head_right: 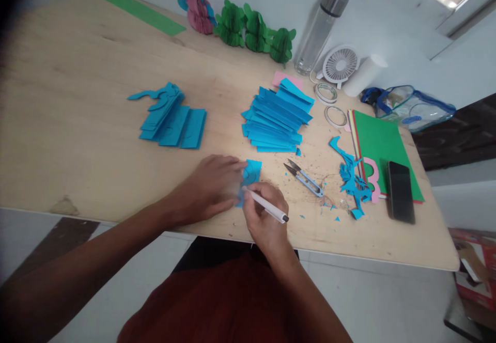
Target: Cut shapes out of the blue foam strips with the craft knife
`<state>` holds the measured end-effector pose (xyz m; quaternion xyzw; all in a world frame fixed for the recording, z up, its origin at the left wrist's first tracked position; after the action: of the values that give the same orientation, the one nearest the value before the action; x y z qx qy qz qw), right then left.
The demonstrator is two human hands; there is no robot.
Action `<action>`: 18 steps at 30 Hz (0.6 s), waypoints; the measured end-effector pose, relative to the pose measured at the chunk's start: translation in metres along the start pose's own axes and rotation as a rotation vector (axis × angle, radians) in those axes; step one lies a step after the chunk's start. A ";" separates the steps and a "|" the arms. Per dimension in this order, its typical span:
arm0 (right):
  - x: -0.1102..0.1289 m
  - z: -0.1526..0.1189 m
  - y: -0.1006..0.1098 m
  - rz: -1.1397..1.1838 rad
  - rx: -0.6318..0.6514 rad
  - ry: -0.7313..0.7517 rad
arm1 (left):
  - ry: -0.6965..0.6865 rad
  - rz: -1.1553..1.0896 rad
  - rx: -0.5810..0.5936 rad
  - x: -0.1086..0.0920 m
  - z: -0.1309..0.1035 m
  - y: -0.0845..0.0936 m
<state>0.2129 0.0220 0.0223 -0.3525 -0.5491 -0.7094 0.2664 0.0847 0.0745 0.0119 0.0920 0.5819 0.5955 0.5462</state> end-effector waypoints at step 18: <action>0.003 -0.001 0.001 -0.046 -0.014 0.050 | 0.005 0.004 0.020 0.000 0.000 0.000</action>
<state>0.2111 0.0208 0.0251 -0.3238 -0.5452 -0.7277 0.2614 0.0849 0.0742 0.0116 0.0972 0.5892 0.5907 0.5427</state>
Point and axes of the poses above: each hand's wrist, its own z-axis towards the middle knuckle, its own y-axis out of the back of the hand, x = y × z, the point moved 8 cm from there along z, towards the middle knuckle, and after that the axes turned 5 degrees about -z, right-handed, at the moved point
